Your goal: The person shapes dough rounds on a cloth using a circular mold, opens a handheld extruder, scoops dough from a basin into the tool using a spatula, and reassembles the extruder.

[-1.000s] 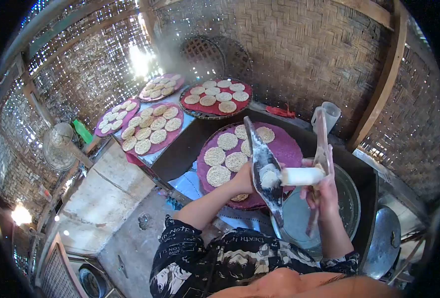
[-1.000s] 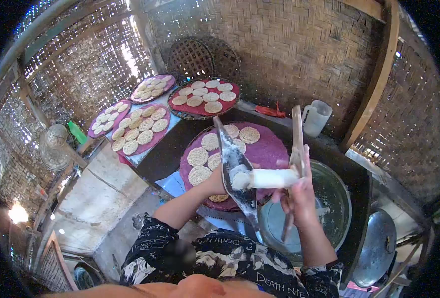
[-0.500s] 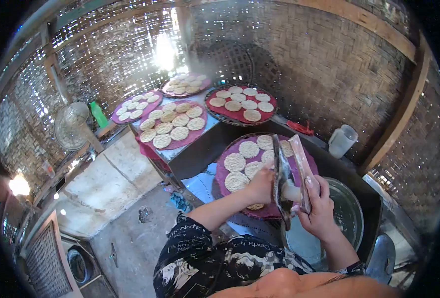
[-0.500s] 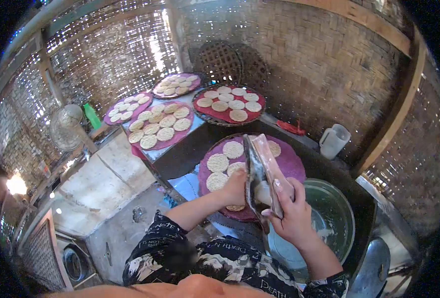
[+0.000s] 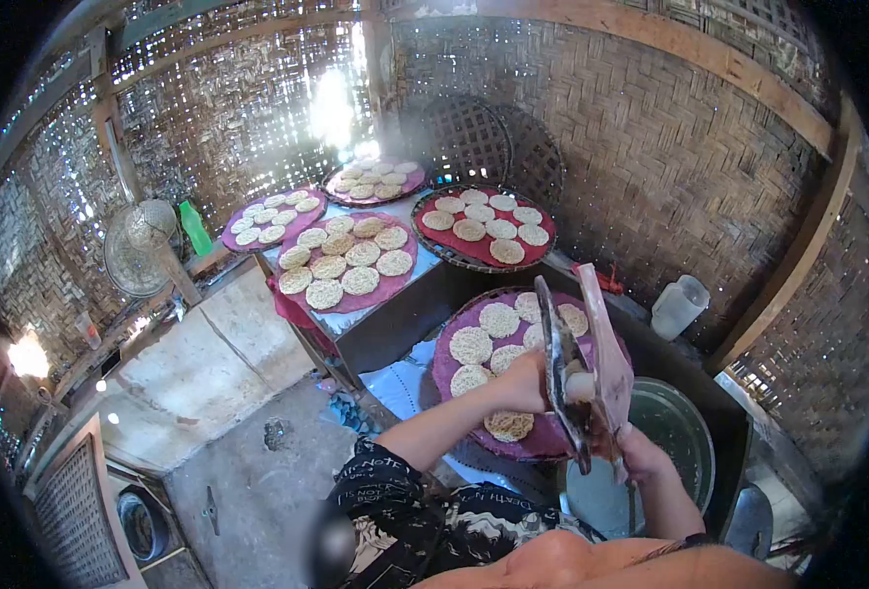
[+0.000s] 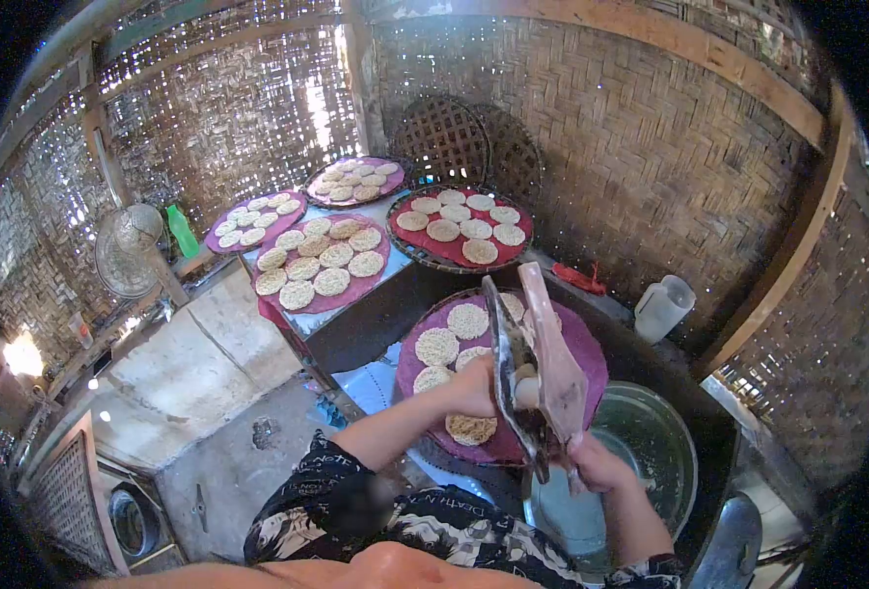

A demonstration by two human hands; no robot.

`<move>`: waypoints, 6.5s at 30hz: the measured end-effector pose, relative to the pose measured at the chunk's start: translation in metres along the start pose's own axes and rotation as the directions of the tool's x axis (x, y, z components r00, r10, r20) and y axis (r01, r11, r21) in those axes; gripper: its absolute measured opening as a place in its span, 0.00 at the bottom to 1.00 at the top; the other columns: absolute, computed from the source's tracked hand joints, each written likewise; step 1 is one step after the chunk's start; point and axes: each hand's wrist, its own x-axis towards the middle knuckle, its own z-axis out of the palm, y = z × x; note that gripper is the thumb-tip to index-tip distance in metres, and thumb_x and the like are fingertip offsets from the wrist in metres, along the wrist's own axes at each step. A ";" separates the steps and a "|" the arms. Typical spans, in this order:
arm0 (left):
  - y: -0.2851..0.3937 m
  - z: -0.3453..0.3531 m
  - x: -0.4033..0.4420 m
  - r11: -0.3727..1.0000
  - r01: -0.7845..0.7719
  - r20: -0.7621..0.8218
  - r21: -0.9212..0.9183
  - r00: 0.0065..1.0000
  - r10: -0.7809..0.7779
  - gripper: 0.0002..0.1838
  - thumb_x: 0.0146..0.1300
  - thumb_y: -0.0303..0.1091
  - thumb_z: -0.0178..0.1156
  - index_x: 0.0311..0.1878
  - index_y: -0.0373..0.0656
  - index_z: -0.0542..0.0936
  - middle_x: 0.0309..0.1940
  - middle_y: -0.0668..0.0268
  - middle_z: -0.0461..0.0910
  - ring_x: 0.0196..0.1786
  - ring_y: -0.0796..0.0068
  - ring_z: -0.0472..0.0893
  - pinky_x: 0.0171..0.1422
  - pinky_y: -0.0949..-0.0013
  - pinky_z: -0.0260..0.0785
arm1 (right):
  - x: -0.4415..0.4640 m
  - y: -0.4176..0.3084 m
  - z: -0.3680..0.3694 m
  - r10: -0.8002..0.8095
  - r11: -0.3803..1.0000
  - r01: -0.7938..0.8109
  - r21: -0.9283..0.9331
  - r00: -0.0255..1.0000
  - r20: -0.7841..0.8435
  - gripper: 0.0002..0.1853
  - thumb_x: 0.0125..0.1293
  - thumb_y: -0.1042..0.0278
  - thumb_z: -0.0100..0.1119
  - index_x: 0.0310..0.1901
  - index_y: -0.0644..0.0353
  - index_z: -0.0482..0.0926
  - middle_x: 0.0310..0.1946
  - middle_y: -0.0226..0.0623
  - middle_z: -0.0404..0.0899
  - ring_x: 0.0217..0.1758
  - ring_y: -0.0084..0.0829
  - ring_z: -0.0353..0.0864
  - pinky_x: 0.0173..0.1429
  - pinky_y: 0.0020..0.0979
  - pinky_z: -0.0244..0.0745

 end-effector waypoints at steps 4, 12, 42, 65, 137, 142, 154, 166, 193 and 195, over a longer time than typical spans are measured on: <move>0.032 -0.054 0.040 0.285 -0.013 0.018 -0.958 0.994 0.105 0.49 0.41 0.36 0.67 0.67 0.42 0.52 0.66 0.58 0.55 0.67 0.59 0.58 0.70 0.54 0.47 | -0.007 -0.025 0.027 -0.009 0.926 -0.044 0.376 0.991 0.137 0.50 0.48 0.25 0.49 0.64 0.57 0.54 0.54 0.47 0.66 0.55 0.46 0.69 0.55 0.48 0.65; -0.008 -0.047 0.081 0.146 -0.072 -0.036 -0.987 0.971 0.238 0.38 0.55 0.44 0.61 0.66 0.47 0.56 0.57 0.61 0.67 0.63 0.58 0.63 0.67 0.52 0.53 | -0.002 -0.030 -0.006 0.111 0.904 -0.195 0.380 0.967 0.231 0.53 0.48 0.22 0.43 0.60 0.69 0.57 0.51 0.50 0.68 0.50 0.44 0.73 0.53 0.42 0.68; -0.106 -0.056 0.091 -0.029 -0.173 -0.155 -0.985 0.937 -0.313 0.26 0.59 0.63 0.45 0.45 0.50 0.69 0.22 0.71 0.69 0.29 0.72 0.72 0.36 0.66 0.67 | 0.069 -0.041 -0.033 0.371 0.926 -0.378 -0.021 0.918 -0.140 0.34 0.57 0.33 0.46 0.45 0.62 0.72 0.28 0.37 0.77 0.24 0.27 0.77 0.28 0.29 0.75; -0.102 -0.038 0.079 0.033 -0.179 -0.165 -0.983 0.797 -0.581 0.26 0.59 0.65 0.43 0.34 0.49 0.68 0.17 0.73 0.64 0.24 0.76 0.67 0.27 0.72 0.61 | 0.057 -0.041 -0.013 0.271 0.911 -0.362 -0.200 0.888 -0.373 0.26 0.59 0.44 0.52 0.36 0.66 0.73 0.19 0.34 0.74 0.15 0.23 0.73 0.17 0.24 0.67; -0.060 -0.068 -0.107 0.601 0.040 -0.444 -0.798 0.634 -0.633 0.17 0.56 0.42 0.58 0.44 0.41 0.72 0.27 0.64 0.74 0.26 0.72 0.74 0.27 0.73 0.68 | 0.024 0.044 -0.062 -0.471 0.524 -0.462 -0.716 0.543 -0.695 0.16 0.52 0.52 0.58 0.26 0.60 0.79 0.29 0.43 0.77 0.33 0.44 0.76 0.38 0.40 0.71; -0.053 -0.060 -0.106 0.591 0.056 -0.430 -0.804 0.632 -0.645 0.16 0.56 0.41 0.59 0.43 0.41 0.72 0.26 0.64 0.75 0.25 0.72 0.75 0.27 0.73 0.69 | 0.033 0.080 -0.098 -0.247 0.892 -0.202 -0.404 0.530 -0.811 0.17 0.59 0.54 0.56 0.39 0.60 0.79 0.25 0.34 0.76 0.23 0.30 0.73 0.26 0.31 0.67; -0.057 -0.057 -0.115 0.598 0.076 -0.413 -0.798 0.655 -0.633 0.27 0.56 0.47 0.58 0.52 0.37 0.68 0.26 0.70 0.71 0.23 0.77 0.69 0.26 0.76 0.63 | 0.029 0.103 -0.051 0.233 0.898 0.065 0.436 0.770 -0.594 0.07 0.65 0.66 0.48 0.37 0.60 0.70 0.22 0.31 0.72 0.16 0.22 0.68 0.17 0.23 0.63; -0.023 -0.023 -0.082 0.969 0.223 -0.548 0.109 0.826 -0.129 0.15 0.49 0.35 0.63 0.39 0.39 0.75 0.29 0.62 0.78 0.31 0.67 0.79 0.38 0.67 0.72 | -0.035 0.044 0.022 0.396 0.916 -0.394 -0.074 0.918 0.017 0.23 0.65 0.50 0.48 0.46 0.65 0.70 0.37 0.39 0.77 0.31 0.27 0.78 0.35 0.23 0.75; -0.041 -0.002 -0.020 0.048 -0.348 -0.324 -0.936 0.802 -0.502 0.25 0.61 0.61 0.45 0.36 0.47 0.75 0.10 0.78 0.56 0.15 0.83 0.59 0.32 0.71 0.62 | -0.006 -0.021 0.023 0.414 0.855 -0.461 -0.238 0.883 -0.224 0.29 0.66 0.41 0.37 0.29 0.63 0.74 0.16 0.36 0.74 0.12 0.25 0.72 0.16 0.24 0.68; -0.038 -0.010 -0.021 0.067 -0.346 -0.325 -0.936 0.773 -0.545 0.25 0.61 0.61 0.43 0.35 0.47 0.74 0.09 0.78 0.54 0.14 0.82 0.58 0.29 0.71 0.62 | -0.001 -0.016 0.032 0.378 0.871 -0.426 -0.244 0.899 -0.220 0.29 0.66 0.42 0.37 0.28 0.63 0.74 0.15 0.36 0.74 0.11 0.25 0.71 0.15 0.24 0.66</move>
